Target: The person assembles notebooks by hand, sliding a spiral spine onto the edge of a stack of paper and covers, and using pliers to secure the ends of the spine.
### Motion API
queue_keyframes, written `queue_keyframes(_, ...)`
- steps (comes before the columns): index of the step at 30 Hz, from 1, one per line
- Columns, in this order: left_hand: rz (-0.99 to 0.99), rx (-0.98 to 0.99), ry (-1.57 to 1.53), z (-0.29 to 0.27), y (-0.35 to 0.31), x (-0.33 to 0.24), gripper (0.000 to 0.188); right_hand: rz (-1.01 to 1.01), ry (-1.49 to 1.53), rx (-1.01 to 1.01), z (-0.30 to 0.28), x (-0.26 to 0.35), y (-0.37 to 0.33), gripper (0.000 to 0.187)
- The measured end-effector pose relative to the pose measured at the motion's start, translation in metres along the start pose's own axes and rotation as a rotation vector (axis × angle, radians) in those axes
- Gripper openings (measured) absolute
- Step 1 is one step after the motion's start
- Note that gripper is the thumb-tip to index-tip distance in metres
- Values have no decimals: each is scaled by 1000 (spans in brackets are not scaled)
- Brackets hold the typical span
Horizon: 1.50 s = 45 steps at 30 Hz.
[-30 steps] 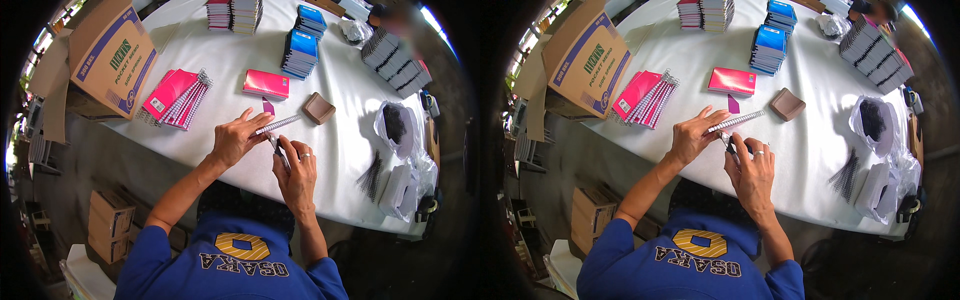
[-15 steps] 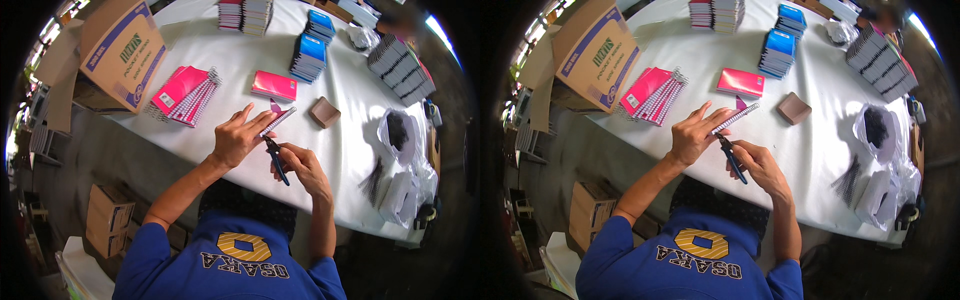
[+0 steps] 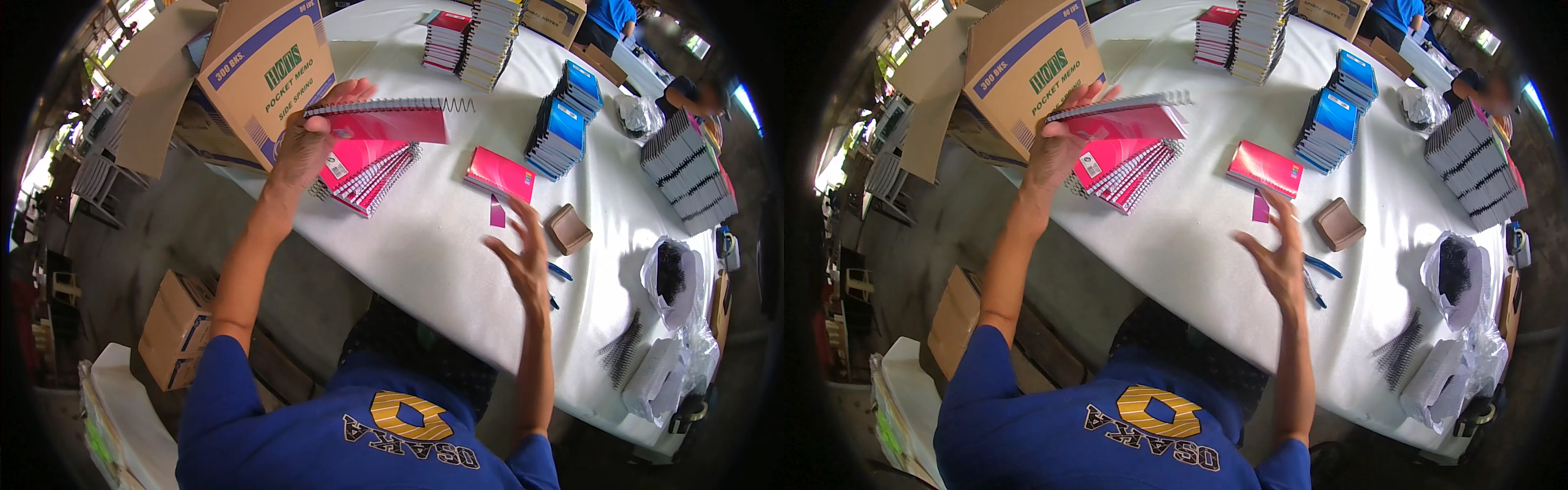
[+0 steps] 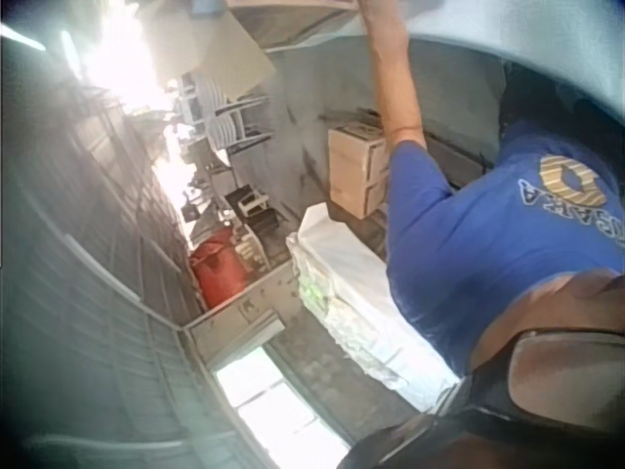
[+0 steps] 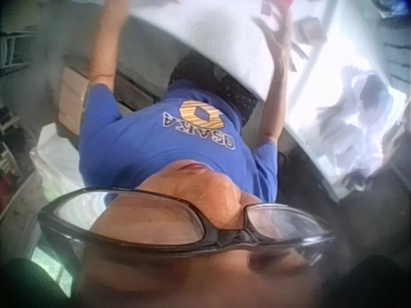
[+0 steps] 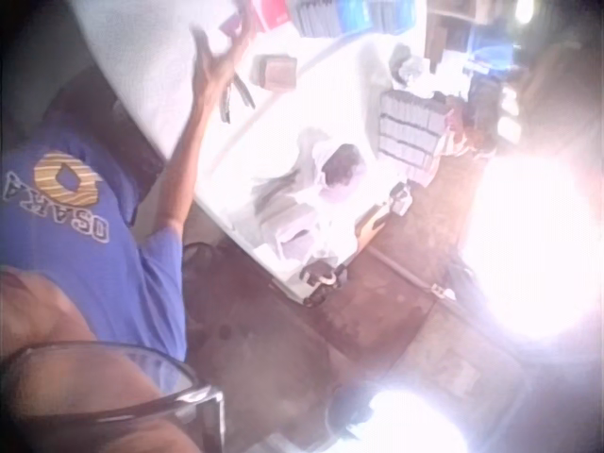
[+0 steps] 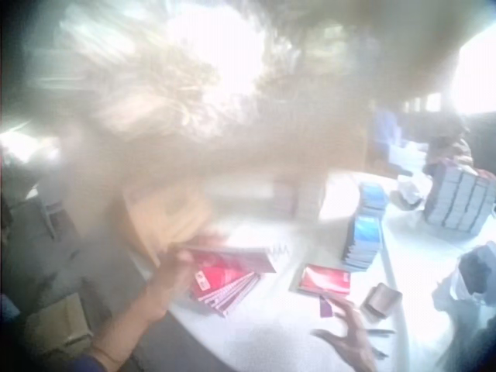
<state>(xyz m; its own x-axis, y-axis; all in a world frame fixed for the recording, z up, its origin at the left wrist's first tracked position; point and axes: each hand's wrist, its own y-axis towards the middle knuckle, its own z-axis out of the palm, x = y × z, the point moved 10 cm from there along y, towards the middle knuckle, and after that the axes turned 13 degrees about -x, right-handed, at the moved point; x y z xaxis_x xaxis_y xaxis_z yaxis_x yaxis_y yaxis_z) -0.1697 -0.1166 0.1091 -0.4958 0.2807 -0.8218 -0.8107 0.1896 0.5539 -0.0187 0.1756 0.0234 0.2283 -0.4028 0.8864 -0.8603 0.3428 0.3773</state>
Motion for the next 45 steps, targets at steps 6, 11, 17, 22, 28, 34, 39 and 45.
queue_keyframes(6, -264, 152, -615, 37, 12, 32, 79, 48, 627, 107, 111, 98, 44, 54)
queue_keyframes(11, -632, -74, -110, -41, 25, 73, 80, -875, -212, -106, 153, 161, 34, 46)
queue_keyframes(17, -694, 229, 206, -56, -5, 112, 67, -520, -256, -16, 138, 83, 25, 30)
queue_keyframes(22, -639, 320, 519, -38, 0, 94, 65, -219, -394, -470, 3, -35, 67, 23)
queue_keyframes(28, 71, 12, 1067, -7, 19, 26, 58, 446, -705, -253, -69, -153, 107, 46)
queue_keyframes(34, 409, 167, 1009, 123, -22, -11, 70, 355, -784, -299, -75, -131, 119, 35)
queue_keyframes(39, 202, 160, 712, 176, -25, 30, 86, -547, -357, -150, -36, 66, 82, 12)
queue_keyframes(45, -576, 145, -505, 210, -78, 109, 46, -43, 78, -381, -69, 31, 23, 67)
